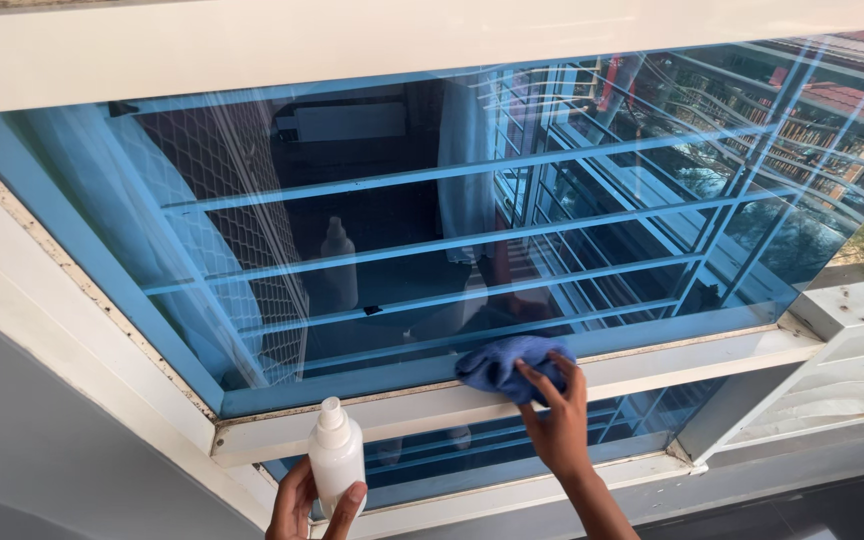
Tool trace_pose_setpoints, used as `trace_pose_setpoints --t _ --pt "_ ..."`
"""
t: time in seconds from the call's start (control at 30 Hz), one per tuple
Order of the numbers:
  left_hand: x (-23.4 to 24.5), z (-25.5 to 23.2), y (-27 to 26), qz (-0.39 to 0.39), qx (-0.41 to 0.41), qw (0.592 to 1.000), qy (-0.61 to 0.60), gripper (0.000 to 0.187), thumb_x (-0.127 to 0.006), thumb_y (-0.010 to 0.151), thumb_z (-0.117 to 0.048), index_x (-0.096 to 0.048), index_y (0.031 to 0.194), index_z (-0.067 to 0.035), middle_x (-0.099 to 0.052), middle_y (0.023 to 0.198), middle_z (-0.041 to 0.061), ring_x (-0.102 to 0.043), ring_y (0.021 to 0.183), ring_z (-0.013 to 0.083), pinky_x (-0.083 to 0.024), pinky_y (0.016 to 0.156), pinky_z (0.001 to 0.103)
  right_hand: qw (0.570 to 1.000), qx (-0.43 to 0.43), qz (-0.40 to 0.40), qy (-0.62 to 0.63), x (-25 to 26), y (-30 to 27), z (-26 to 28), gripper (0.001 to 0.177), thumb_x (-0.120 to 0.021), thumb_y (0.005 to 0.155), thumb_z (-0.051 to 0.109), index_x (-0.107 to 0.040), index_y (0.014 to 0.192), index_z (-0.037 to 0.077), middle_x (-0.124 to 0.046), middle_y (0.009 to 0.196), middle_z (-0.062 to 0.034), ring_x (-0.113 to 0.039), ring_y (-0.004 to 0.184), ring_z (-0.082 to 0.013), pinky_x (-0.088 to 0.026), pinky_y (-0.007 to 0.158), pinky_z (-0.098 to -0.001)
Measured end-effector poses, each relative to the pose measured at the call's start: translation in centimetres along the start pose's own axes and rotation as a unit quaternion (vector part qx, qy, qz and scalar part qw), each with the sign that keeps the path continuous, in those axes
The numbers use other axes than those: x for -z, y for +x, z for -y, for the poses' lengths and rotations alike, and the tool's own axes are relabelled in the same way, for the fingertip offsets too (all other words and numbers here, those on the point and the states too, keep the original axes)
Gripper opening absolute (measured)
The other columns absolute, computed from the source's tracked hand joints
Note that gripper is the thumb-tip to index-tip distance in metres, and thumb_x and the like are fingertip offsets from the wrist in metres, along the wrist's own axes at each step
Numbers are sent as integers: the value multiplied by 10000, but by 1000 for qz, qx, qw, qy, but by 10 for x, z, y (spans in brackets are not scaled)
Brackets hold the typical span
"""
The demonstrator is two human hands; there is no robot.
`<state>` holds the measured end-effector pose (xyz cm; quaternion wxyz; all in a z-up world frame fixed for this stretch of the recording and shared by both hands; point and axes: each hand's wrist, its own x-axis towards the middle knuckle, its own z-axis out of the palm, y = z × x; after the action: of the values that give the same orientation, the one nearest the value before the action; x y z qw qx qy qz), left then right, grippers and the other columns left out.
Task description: The person wipes the glass surface of a window using a blue cloth while holding a white spray bottle.
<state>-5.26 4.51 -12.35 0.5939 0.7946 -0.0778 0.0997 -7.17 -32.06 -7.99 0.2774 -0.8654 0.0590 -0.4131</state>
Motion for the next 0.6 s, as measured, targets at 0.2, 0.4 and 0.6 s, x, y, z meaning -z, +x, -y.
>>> trace_pose_setpoints --t 0.2,0.4,0.6 --pt "4 2 -3 -2 9 1000 6 801 -830 756 -295 -438 1381 19 -641 1271 276 -684 1199 381 -534 1029 563 998 -26 40 36 0 18 15 807 -799 698 3 -515 1407 268 -402 1431 -206 -527 1254 -396 -574 957 -484" --pt "12 47 3 -53 -57 997 1 820 -842 739 -306 -440 1358 50 -671 1229 283 -724 1127 377 -555 1003 551 979 59 -180 82 25 53 -6 661 -673 946 -34 -386 1522 120 -454 1473 -171 -537 1260 -317 -503 1023 -433" --pt "16 58 -2 -85 -46 995 -13 820 -833 749 -295 -437 1371 64 -666 1244 290 -721 1122 375 -562 985 536 935 -103 -282 189 56 121 2 607 -747 1084 229 -408 1544 23 -409 1394 -172 -470 1233 -257 -457 1036 -383"
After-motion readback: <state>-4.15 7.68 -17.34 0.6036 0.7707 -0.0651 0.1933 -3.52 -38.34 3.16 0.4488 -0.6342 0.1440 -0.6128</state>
